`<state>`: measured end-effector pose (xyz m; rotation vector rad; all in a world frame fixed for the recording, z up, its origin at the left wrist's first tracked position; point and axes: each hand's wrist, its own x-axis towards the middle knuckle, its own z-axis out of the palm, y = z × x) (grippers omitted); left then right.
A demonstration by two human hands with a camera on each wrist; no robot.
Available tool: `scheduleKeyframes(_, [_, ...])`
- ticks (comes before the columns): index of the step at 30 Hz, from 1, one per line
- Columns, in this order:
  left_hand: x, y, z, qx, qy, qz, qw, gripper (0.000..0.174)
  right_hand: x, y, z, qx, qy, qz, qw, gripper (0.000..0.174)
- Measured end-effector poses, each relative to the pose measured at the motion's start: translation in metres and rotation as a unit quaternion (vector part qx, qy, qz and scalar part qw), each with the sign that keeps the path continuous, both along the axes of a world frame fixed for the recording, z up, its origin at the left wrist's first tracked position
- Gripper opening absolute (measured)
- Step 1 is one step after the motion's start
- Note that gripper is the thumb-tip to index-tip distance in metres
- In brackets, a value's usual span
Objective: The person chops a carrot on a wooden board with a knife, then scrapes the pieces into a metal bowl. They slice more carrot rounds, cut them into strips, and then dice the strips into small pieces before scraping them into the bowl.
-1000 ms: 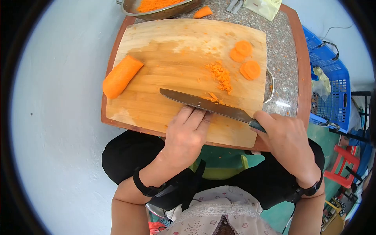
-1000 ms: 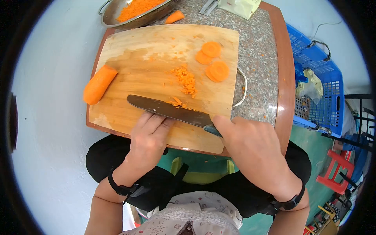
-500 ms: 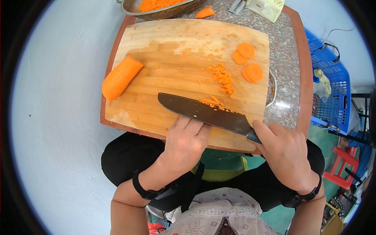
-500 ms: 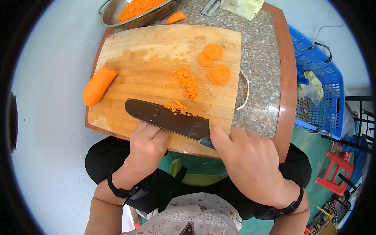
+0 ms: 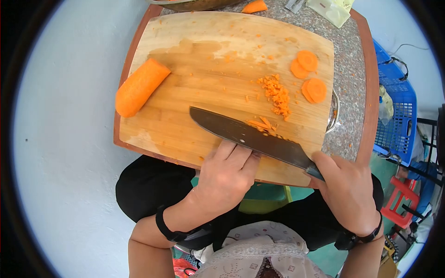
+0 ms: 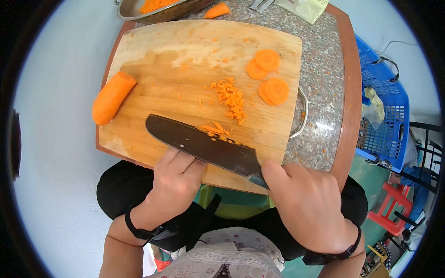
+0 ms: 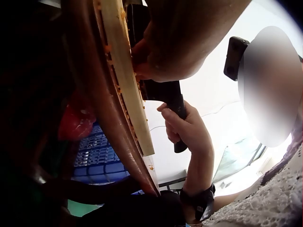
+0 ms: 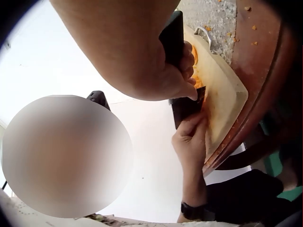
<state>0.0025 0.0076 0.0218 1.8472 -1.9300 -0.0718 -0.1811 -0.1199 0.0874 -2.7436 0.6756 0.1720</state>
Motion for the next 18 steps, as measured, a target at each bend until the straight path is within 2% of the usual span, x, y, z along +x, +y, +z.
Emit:
scheduleKeyframes(7, [-0.002, -0.003, -0.003, -0.017, -0.032, 0.004, 0.999, 0.034, 0.014, -0.003, -0.014, 0.024, -0.028, -0.002, 0.999, 0.018])
scheduleKeyframes(10, [-0.003, -0.004, -0.006, -0.027, -0.035, 0.008, 0.999, 0.035, 0.009, -0.007, -0.013, 0.088, -0.048, -0.053, 0.994, 0.022])
scheduleKeyframes(13, [-0.004, -0.004, -0.006, -0.036, -0.038, 0.012, 0.999, 0.035, 0.002, -0.004, -0.006, 0.032, -0.05, -0.041, 0.997, 0.026])
scheduleKeyframes(18, [-0.003, -0.001, -0.004, -0.022, -0.027, 0.005, 0.999, 0.034, -0.003, 0.002, -0.005, 0.007, -0.043, -0.018, 0.999, 0.019])
